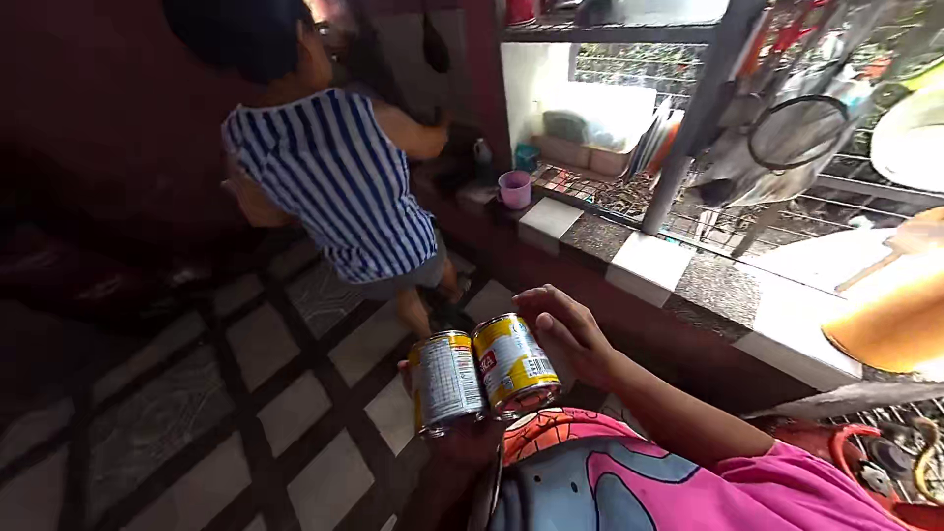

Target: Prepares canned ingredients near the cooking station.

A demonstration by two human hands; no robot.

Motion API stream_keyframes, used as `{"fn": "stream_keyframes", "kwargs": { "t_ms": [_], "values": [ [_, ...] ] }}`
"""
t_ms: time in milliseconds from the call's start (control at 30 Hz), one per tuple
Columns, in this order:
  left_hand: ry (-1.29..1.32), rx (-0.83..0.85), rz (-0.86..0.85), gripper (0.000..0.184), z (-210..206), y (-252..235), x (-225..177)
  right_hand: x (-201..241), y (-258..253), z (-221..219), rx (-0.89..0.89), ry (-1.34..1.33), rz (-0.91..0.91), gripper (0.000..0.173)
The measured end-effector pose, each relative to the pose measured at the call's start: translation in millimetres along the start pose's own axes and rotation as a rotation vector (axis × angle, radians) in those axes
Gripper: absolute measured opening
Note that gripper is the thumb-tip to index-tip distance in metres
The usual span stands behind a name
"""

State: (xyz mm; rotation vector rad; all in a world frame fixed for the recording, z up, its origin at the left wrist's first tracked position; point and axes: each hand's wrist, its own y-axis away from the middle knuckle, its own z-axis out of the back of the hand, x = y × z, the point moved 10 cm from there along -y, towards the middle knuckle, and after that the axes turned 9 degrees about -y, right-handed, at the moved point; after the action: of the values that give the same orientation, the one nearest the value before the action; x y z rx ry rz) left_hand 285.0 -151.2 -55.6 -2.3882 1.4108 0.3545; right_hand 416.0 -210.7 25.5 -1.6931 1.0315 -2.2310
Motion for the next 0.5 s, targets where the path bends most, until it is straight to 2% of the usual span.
{"fn": "stream_keyframes", "kwargs": {
  "t_ms": [67,200,333,433,500],
  "values": [
    [-0.049,-0.095,-0.041,0.071,9,13,-12,-5,-7,-17,0.044,-0.008,-0.010,0.064],
    [-0.115,-0.049,-0.173,0.063,12,19,-35,-16,-22,-37,0.100,-0.029,-0.015,0.061],
    [-0.152,-0.140,-0.233,0.057,22,19,-48,-34,-38,-49,0.155,-0.081,-0.045,0.059],
    [-0.288,-0.151,-0.345,0.034,26,16,-60,-49,-52,-53,0.194,-0.130,-0.030,0.058],
    [-0.314,-0.179,-0.385,0.030,28,6,-65,-60,-62,-53,0.215,-0.166,-0.015,0.057]
  ]
}}
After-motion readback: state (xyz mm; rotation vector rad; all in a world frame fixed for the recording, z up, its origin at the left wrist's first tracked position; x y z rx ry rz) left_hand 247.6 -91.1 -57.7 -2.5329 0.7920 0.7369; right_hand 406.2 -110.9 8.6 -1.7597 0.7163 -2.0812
